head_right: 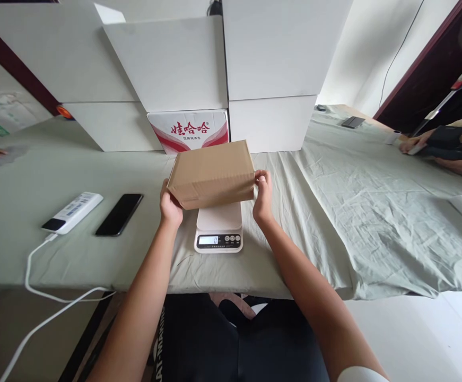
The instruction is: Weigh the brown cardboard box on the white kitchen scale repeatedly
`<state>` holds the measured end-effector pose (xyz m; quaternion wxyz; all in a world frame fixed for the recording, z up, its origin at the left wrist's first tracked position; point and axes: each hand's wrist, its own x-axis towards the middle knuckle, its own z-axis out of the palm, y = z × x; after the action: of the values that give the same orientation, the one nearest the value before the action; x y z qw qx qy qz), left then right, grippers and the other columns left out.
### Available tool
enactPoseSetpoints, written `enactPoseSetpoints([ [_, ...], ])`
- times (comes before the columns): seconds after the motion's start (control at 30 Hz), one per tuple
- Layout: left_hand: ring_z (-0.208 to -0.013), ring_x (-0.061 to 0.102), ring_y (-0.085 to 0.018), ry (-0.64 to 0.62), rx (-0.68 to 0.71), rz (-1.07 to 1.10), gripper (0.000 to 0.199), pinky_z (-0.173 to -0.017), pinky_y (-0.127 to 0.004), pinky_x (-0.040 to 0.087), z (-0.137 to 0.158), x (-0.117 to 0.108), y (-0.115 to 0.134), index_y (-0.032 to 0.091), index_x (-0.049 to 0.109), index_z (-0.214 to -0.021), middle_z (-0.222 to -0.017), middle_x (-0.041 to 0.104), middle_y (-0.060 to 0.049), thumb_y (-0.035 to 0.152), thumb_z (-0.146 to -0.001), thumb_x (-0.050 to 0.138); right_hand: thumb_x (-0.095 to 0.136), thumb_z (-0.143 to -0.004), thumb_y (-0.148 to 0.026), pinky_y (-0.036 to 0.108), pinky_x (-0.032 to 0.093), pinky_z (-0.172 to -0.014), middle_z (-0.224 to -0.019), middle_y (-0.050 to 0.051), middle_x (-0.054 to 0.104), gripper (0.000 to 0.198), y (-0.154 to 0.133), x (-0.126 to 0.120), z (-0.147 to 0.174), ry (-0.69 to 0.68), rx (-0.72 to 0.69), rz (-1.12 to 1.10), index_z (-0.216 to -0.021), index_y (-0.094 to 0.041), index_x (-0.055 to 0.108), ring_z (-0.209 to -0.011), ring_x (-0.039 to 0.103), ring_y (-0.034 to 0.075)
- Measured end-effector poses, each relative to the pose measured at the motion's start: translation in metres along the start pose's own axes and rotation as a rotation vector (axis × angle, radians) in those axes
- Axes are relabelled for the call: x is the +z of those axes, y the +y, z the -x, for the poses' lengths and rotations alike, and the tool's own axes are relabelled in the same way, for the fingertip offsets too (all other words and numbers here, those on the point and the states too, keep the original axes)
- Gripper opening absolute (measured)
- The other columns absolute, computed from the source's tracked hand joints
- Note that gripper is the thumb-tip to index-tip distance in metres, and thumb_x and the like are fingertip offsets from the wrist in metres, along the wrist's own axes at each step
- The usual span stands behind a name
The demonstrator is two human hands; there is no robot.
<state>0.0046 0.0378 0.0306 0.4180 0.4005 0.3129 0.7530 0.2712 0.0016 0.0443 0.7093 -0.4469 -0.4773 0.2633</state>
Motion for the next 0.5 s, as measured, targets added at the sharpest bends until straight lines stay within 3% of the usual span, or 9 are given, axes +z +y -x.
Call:
enactPoseSetpoints([
  [0.2,-0.100,0.077,-0.025,0.018,-0.117,-0.007,0.052,-0.087,-0.033,0.057,0.002,-0.003,-0.003,0.026,0.057,-0.077,-0.082,0.071,-0.002,0.074,-0.089,0.073,0.047,-0.104,-0.082,0.040,0.054,-0.084,-0.079,0.000,0.045,0.060,-0.015,-0.001,0.000,0.003,-0.049,-0.015,-0.078,-0.028,0.043,-0.079,0.053,0.022],
  [0.37,-0.082,0.075,-0.021,0.025,-0.185,0.068,0.045,-0.076,-0.029,0.055,0.002,0.001,-0.001,0.025,0.059,-0.075,-0.074,0.069,0.002,0.064,-0.084,0.080,0.051,-0.103,-0.081,0.036,0.040,-0.066,-0.073,-0.001,0.033,0.065,-0.031,-0.002,0.002,0.013,-0.066,0.058,-0.070,-0.028,0.034,-0.069,0.036,0.018],
  [0.5,-0.069,0.069,-0.017,0.052,-0.224,0.138,0.041,-0.067,-0.027,0.051,0.005,0.007,0.008,0.024,0.059,-0.071,-0.069,0.067,0.003,0.055,-0.079,0.084,0.058,-0.100,-0.074,0.034,0.028,-0.061,-0.070,-0.002,0.024,0.065,-0.040,-0.001,0.005,0.034,0.015,0.050,-0.066,-0.027,0.028,-0.067,0.026,0.016],
])
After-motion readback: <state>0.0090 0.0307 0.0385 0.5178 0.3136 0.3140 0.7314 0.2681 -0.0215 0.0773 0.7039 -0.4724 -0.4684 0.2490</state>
